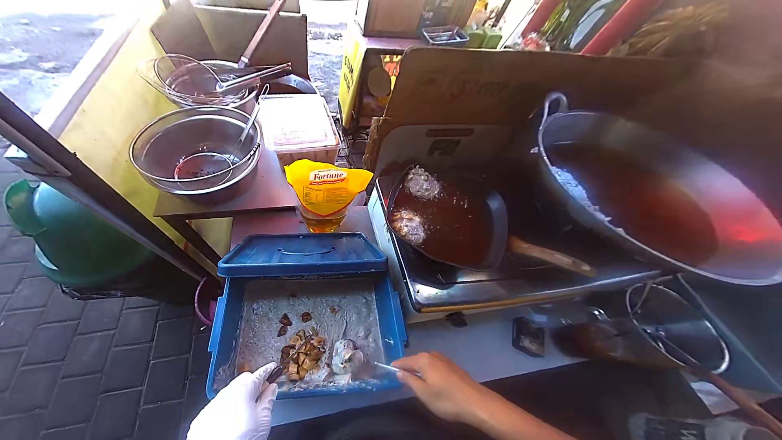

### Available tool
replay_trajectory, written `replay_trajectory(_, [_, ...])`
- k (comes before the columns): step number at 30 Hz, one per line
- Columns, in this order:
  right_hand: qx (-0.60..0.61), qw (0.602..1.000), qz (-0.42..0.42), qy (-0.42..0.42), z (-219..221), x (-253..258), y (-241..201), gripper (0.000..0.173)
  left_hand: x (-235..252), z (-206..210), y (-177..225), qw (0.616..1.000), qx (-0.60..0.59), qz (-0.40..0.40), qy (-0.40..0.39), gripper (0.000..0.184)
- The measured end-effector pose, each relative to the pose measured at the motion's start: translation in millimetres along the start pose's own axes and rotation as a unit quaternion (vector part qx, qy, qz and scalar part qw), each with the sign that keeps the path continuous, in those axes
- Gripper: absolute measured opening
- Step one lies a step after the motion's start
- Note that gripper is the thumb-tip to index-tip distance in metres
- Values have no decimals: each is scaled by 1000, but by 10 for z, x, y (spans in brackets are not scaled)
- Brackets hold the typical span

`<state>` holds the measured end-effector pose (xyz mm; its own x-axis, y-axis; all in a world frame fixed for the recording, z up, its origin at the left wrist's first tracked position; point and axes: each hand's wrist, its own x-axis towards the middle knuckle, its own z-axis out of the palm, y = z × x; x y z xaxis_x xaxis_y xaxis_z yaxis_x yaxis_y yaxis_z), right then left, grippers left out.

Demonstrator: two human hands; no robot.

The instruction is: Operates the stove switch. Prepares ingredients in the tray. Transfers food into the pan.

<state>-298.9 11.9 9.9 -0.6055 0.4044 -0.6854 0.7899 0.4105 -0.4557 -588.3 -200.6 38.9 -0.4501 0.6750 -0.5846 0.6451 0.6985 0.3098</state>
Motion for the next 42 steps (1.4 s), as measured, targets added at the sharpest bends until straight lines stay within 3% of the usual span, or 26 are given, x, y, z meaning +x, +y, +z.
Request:
replay_trajectory(4, [181, 983, 0, -21, 67, -101, 210, 30, -88, 42, 27, 1000, -19, -16, 9, 42])
replay_trajectory(9, [336, 933, 76, -103, -177, -298, 415, 27, -145, 74, 56, 999, -23, -31, 12, 43])
replay_trajectory(12, [383, 915, 23, -123, -393, -389, 482, 27, -180, 57, 111, 999, -27, -37, 29, 43])
replay_trajectory(15, [417, 902, -65, -91, -493, -418, 442, 26, -186, 56, 145, 998, -35, -35, 50, 42])
replay_trajectory(18, [357, 926, -121, -15, -467, -329, 422, 26, -153, 56, 167, 997, -35, -8, 69, 42])
replay_trajectory(23, [134, 987, -74, 43, -356, -152, 470, 32, -162, 27, 239, 992, -65, 20, 106, 42])
replay_trajectory(30, [261, 957, -124, 16, -550, -149, 446, 27, -163, -23, 330, 988, -92, 14, 124, 41])
replay_trajectory(34, [87, 991, -84, 50, -684, 123, 83, 35, -163, -74, 351, 988, -78, -27, 132, 42])
replay_trajectory(37, [-79, 996, -16, 25, -645, 399, -318, 39, -205, -108, 334, 985, -69, -39, 153, 43])
replay_trajectory(39, [-96, 995, -19, -1, -494, 589, -475, 39, -248, -108, 288, 982, -76, -36, 168, 43])
replay_trajectory(42, [-24, 995, -86, -31, -267, 752, -601, 35, -302, -79, 153, 977, -95, -47, 183, 43])
